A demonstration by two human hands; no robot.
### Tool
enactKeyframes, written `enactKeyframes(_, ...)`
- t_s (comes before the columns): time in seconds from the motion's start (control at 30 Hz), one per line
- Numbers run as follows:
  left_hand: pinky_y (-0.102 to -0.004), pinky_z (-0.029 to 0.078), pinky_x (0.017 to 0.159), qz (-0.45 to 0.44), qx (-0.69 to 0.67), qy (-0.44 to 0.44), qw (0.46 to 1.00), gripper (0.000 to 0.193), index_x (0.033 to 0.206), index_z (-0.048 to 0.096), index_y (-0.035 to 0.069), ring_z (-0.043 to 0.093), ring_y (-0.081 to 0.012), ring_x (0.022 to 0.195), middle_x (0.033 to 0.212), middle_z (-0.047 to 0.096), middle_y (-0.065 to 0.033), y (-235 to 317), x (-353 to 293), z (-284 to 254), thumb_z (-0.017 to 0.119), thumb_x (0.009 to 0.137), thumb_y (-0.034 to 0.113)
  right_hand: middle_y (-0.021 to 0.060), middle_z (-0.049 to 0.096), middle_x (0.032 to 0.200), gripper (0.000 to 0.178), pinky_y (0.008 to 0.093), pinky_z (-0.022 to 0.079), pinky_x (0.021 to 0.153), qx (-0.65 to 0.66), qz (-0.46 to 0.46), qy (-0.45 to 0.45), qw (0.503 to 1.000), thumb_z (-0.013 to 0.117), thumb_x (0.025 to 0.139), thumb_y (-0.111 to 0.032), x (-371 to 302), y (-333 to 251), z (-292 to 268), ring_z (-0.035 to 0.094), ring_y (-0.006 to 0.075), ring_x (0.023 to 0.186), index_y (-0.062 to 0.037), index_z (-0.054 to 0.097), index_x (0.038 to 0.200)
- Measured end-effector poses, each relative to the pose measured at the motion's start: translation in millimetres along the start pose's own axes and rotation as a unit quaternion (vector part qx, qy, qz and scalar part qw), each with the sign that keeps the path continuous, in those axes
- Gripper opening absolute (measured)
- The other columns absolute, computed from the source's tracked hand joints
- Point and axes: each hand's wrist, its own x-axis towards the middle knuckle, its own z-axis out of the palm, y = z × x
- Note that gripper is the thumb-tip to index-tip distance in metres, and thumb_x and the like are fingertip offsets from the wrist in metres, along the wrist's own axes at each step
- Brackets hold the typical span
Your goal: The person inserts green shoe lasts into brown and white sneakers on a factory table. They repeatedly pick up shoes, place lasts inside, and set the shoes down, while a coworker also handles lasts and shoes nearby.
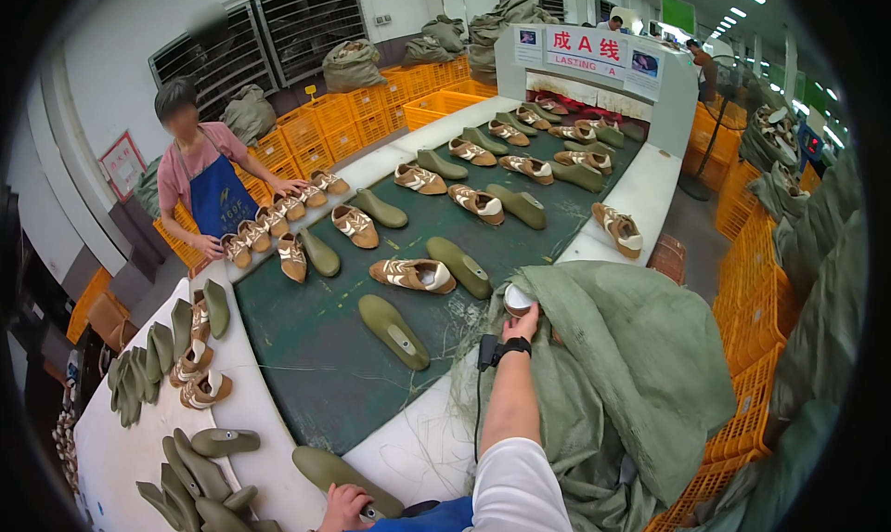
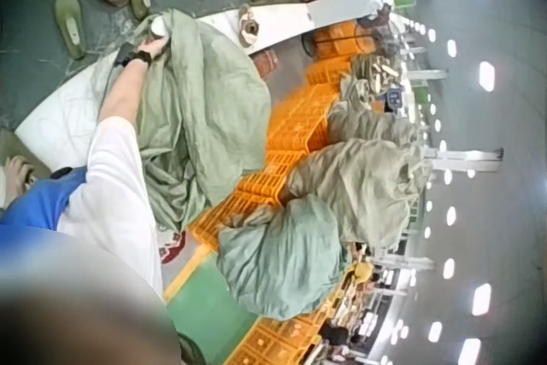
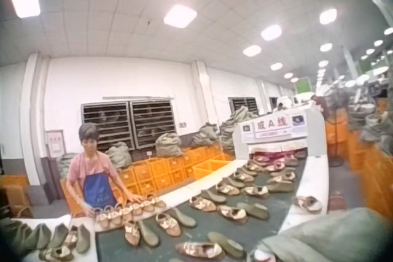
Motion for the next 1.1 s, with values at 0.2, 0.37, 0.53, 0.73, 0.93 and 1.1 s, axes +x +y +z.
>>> enactKeyframes(0.2,-0.0568,0.028,0.101,-0.028,0.000,-0.023,0.999,0.050,0.113,0.055,0.003,0.044,-0.0398,0.113,0.116,0.051,-0.0194,-7,2,4,0.069,0.073,0.030,-0.0045,0.052,0.119,0.071,0.0346,0.028,0.099,-0.066,0.062,-0.118,0.989,0.064,0.073,-0.066,-44,-9,16,0.042,0.0134,0.114,-0.0177,0.049,0.123)
enactKeyframes(0.37,-0.0598,0.030,0.097,-0.024,0.076,-0.072,0.994,0.055,0.101,0.062,0.011,0.048,-0.0288,0.111,0.109,0.055,-0.0073,-25,1,11,0.080,0.059,0.040,0.0070,0.051,0.132,0.044,0.0417,0.034,0.107,-0.132,0.238,-0.331,0.903,0.055,0.092,-0.016,-221,28,-61,0.048,0.0234,0.122,-0.0057,0.043,0.133)
enactKeyframes(0.53,-0.0464,0.034,0.098,-0.094,-0.153,-0.104,0.978,0.052,0.108,0.061,0.006,0.056,-0.0309,0.103,0.107,0.061,-0.0124,-29,13,-16,0.072,0.076,0.045,0.0093,0.051,0.133,0.051,0.0360,0.035,0.106,-0.213,0.415,-0.471,0.749,0.061,0.088,-0.010,-299,24,-115,0.049,0.0200,0.122,-0.0011,0.042,0.134)
enactKeyframes(0.73,-0.0355,0.041,0.099,-0.152,-0.385,0.059,0.908,0.062,0.133,0.042,0.004,0.052,-0.0258,0.115,0.125,0.053,-0.0155,2,32,-52,0.070,0.082,0.025,0.0097,0.052,0.131,0.056,0.0344,0.035,0.105,-0.289,0.403,-0.540,0.680,0.063,0.086,-0.011,-333,20,-101,0.049,0.0191,0.121,0.0000,0.040,0.135)
enactKeyframes(0.93,-0.0360,0.035,0.105,-0.118,-0.485,0.098,0.861,0.090,0.146,0.010,0.006,0.038,-0.0229,0.129,0.140,0.035,-0.0160,25,44,-41,0.071,0.081,0.025,0.0111,0.067,0.100,0.039,0.0358,0.052,0.077,-0.586,0.030,-0.623,0.518,0.065,0.086,-0.021,-403,42,-83,0.066,0.0241,0.089,0.0014,0.054,0.116)
enactKeyframes(1.1,-0.0346,0.036,0.104,-0.128,-0.680,0.125,0.711,0.074,0.142,0.022,0.005,0.042,-0.0184,0.125,0.136,0.040,-0.0083,2,41,-32,0.065,0.086,0.027,0.0131,0.063,0.073,0.031,0.0407,0.050,0.062,-0.634,-0.306,-0.648,0.289,0.072,0.076,-0.025,-454,56,-75,0.061,0.0335,0.065,-0.0029,0.060,0.093)
